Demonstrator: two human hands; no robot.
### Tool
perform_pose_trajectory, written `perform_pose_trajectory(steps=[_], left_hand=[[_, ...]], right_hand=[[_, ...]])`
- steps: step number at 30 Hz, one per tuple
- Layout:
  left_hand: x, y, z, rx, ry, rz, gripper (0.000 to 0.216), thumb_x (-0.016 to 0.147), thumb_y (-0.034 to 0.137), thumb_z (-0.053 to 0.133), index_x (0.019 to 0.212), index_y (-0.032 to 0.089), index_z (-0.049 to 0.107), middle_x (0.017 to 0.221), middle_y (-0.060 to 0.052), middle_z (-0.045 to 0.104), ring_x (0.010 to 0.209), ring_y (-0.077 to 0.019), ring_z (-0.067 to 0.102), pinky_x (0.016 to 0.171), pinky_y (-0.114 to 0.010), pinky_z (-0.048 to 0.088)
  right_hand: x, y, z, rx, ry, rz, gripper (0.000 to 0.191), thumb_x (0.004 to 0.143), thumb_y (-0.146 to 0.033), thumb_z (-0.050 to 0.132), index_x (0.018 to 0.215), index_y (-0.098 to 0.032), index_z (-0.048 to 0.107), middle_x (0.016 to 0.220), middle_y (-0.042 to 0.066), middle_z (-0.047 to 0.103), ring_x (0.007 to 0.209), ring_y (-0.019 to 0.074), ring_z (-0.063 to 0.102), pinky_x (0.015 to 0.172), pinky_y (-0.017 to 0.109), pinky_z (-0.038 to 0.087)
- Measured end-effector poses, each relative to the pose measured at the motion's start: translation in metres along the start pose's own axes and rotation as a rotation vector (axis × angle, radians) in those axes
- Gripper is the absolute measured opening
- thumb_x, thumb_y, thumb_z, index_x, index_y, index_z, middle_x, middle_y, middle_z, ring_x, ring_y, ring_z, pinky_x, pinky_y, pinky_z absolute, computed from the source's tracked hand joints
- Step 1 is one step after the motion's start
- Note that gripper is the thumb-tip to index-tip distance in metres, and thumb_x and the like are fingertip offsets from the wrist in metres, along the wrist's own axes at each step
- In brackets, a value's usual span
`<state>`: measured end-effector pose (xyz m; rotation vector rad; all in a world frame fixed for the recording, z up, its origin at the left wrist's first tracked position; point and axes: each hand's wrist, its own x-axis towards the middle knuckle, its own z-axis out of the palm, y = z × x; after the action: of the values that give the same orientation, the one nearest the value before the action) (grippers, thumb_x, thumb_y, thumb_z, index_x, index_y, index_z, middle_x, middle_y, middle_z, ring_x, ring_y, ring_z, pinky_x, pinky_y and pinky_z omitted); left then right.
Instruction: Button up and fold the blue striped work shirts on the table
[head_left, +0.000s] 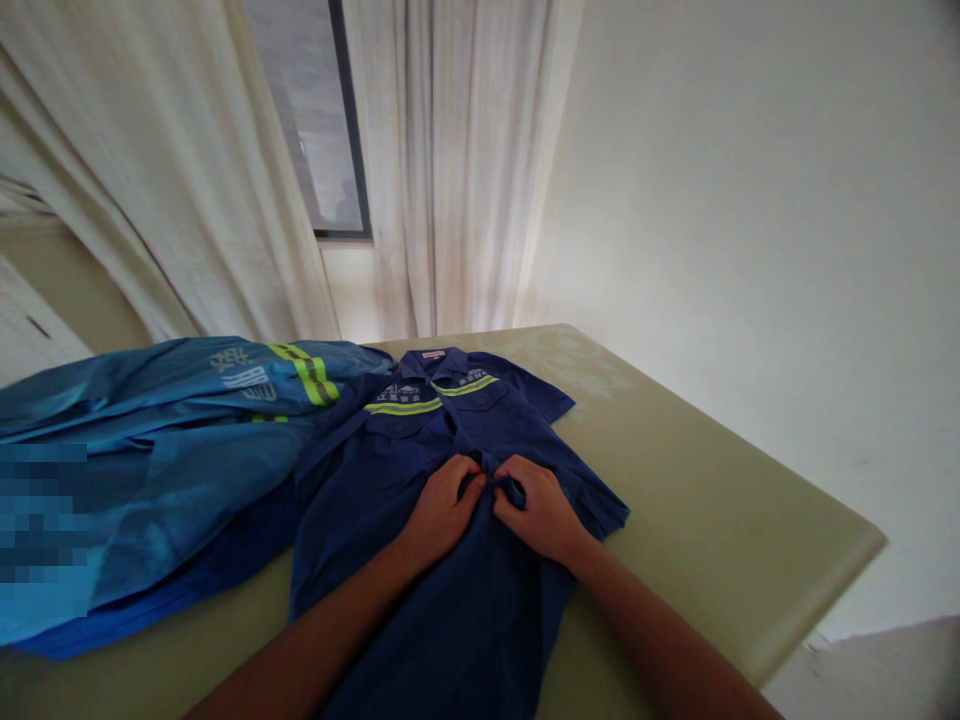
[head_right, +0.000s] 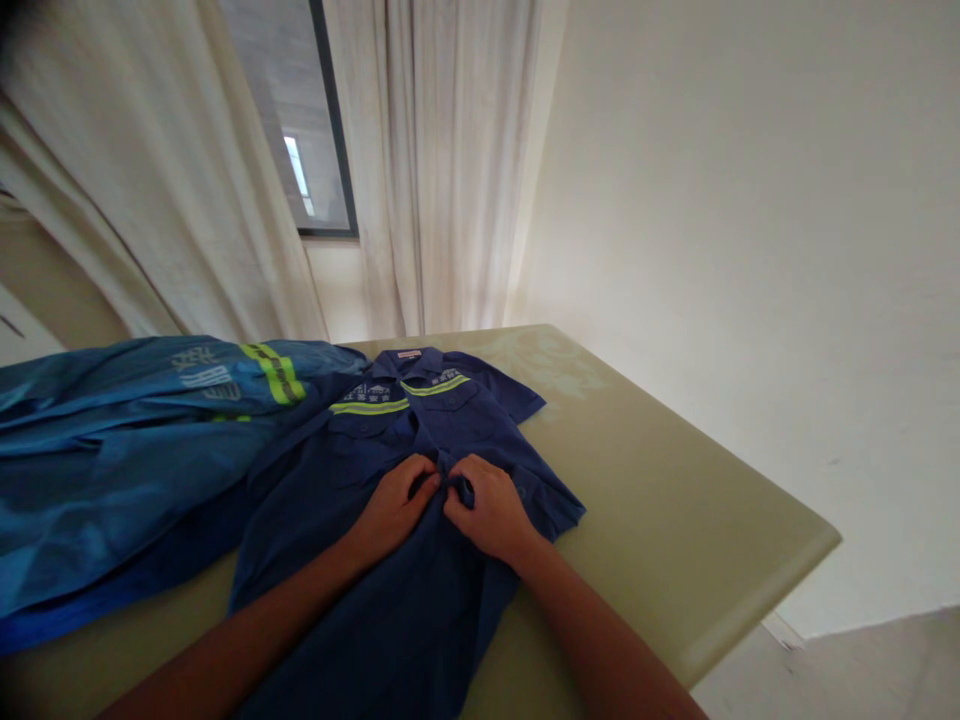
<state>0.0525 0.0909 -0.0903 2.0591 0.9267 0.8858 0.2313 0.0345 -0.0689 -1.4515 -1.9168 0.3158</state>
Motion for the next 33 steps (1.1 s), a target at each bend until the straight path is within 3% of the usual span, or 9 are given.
perform_pose_trajectory(steps=[16, 20, 26, 30, 33], left_hand=[[0.002, -0.006, -0.005, -0.077, -0.114, 0.103, 0.028, 0.102, 0.028, 0.044, 0.099, 0.020, 0.070, 0.099, -0.006, 0.067, 0.096, -0.0204, 0.062, 0.090, -0.032, 0.048], [-0.001, -0.004, -0.005, -0.093, -0.125, 0.107, 0.029, 0.103, 0.030, 0.045, 0.104, 0.021, 0.073, 0.101, -0.006, 0.068, 0.097, -0.0198, 0.063, 0.092, -0.032, 0.048], [-0.008, 0.005, -0.002, -0.002, -0.176, 0.103, 0.029, 0.103, 0.034, 0.048, 0.116, 0.022, 0.070, 0.115, -0.006, 0.073, 0.108, -0.0217, 0.066, 0.101, -0.036, 0.047], [-0.005, 0.005, -0.001, 0.042, -0.072, 0.114, 0.032, 0.105, 0.039, 0.042, 0.110, 0.020, 0.068, 0.109, -0.007, 0.072, 0.104, -0.0218, 0.066, 0.098, -0.037, 0.049], [-0.006, 0.009, -0.006, 0.119, 0.100, 0.141, 0.033, 0.106, 0.037, 0.038, 0.100, 0.020, 0.066, 0.102, -0.008, 0.069, 0.101, -0.0220, 0.064, 0.098, -0.038, 0.048]], right_hand=[[-0.002, 0.002, 0.002, 0.039, 0.077, 0.085, 0.011, 0.084, -0.016, 0.060, 0.092, -0.021, 0.067, 0.091, 0.003, 0.071, 0.086, 0.0187, 0.066, 0.083, 0.029, 0.046], [0.001, 0.008, 0.003, 0.015, 0.163, 0.121, 0.011, 0.085, -0.017, 0.060, 0.091, -0.020, 0.067, 0.089, 0.003, 0.071, 0.085, 0.0188, 0.066, 0.082, 0.029, 0.047], [0.008, 0.024, 0.001, 0.087, 0.218, 0.163, 0.016, 0.092, -0.032, 0.059, 0.089, -0.020, 0.068, 0.082, 0.001, 0.071, 0.077, 0.0177, 0.065, 0.077, 0.029, 0.046], [0.011, 0.031, -0.002, 0.232, 0.270, 0.193, 0.033, 0.097, -0.046, 0.055, 0.082, -0.019, 0.067, 0.077, 0.001, 0.068, 0.073, 0.0174, 0.062, 0.072, 0.028, 0.046], [0.009, 0.028, -0.010, 0.267, 0.186, 0.233, 0.045, 0.098, -0.054, 0.050, 0.079, -0.018, 0.067, 0.077, 0.002, 0.068, 0.073, 0.0184, 0.062, 0.070, 0.028, 0.045]])
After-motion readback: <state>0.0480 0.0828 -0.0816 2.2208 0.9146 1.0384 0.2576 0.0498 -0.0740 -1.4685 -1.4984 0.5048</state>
